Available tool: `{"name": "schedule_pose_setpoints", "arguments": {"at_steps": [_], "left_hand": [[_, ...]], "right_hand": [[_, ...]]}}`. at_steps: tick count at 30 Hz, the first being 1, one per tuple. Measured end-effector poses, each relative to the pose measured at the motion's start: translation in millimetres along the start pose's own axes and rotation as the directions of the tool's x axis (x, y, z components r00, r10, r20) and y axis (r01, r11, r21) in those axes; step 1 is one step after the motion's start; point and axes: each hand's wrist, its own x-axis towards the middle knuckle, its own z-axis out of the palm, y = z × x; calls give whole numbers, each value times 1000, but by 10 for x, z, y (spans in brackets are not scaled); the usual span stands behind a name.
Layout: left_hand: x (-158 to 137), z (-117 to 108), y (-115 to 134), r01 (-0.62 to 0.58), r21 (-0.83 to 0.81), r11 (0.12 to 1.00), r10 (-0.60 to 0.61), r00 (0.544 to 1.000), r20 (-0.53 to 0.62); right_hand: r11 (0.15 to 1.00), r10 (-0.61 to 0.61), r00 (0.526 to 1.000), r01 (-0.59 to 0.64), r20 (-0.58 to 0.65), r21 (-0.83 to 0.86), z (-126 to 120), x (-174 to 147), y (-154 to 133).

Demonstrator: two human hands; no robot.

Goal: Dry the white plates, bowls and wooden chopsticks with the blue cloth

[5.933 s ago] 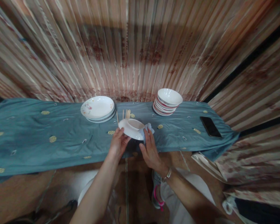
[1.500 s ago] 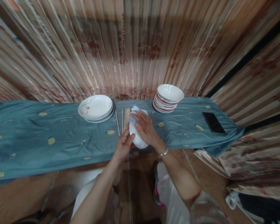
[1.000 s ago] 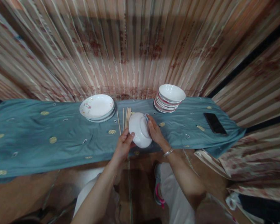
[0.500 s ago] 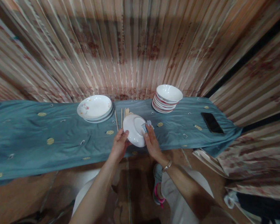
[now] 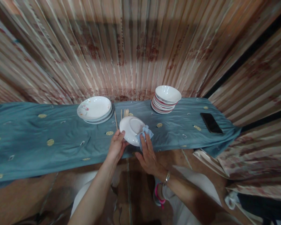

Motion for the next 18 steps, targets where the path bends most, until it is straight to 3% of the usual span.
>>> {"name": "schedule_pose_setpoints", "arguments": {"at_steps": [11, 18], "left_hand": [[-7, 5, -35, 12, -50, 999, -16, 995, -93], [-33, 38, -33, 29, -29, 999, -30, 999, -37]], "right_hand": [[958, -210, 973, 224, 96, -180, -14, 120, -156], [945, -226, 967, 246, 117, -213, -110, 385, -285]]}}
